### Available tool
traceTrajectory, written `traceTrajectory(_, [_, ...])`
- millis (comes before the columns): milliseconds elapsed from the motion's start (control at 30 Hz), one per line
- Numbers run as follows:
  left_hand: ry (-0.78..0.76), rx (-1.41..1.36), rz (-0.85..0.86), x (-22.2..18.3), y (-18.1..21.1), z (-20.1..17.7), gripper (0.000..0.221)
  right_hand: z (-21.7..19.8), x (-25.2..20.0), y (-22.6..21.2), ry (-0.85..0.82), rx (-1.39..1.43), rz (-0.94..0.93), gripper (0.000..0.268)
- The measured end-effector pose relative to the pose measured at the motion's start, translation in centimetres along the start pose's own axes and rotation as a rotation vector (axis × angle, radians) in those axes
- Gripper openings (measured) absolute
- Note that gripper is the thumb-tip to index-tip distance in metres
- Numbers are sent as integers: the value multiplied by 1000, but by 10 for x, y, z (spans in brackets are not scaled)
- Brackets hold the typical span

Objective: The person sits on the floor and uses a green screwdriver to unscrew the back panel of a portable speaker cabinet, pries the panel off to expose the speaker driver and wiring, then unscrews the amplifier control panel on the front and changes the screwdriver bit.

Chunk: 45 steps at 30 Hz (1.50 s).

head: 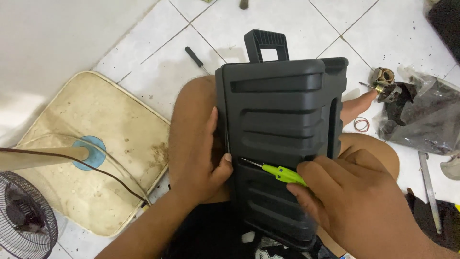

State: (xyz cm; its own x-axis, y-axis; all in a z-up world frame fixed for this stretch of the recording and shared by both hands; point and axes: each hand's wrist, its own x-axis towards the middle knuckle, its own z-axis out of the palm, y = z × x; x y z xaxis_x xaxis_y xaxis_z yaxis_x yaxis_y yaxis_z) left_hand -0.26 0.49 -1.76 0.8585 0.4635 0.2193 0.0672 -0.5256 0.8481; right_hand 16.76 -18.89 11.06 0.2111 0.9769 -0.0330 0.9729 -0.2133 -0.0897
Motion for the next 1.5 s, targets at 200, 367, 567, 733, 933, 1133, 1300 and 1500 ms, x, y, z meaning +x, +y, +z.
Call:
traceTrajectory(200, [-13,-25,0,0,-4,0,77,2,2,1,-21,26,33,22])
traceTrajectory(367, [-14,-21,3,1,-3,-1,76,2,1,1,-64,53,107,22])
traceTrajectory(567, [-20,-54,-43,2,0,-3,78,2,2,-5,-22,15,118,21])
traceTrajectory(733, [-28,-79,-52,2,-2,-2,78,-1,7,-11,-41,12,117,18])
traceTrajectory(933, [19,289,-2,0,-1,-3,81,-9,17,-19,-53,-293,29,38])
traceTrajectory(1133, [63,274,30,2,1,-8,79,-16,26,-17,5,-234,-190,25])
traceTrajectory(1300, [79,262,62,6,7,-10,80,-6,21,-15,47,-185,-233,18])
traceTrajectory(1500, [76,341,29,3,0,-8,82,-9,30,-19,-47,-240,-226,12])
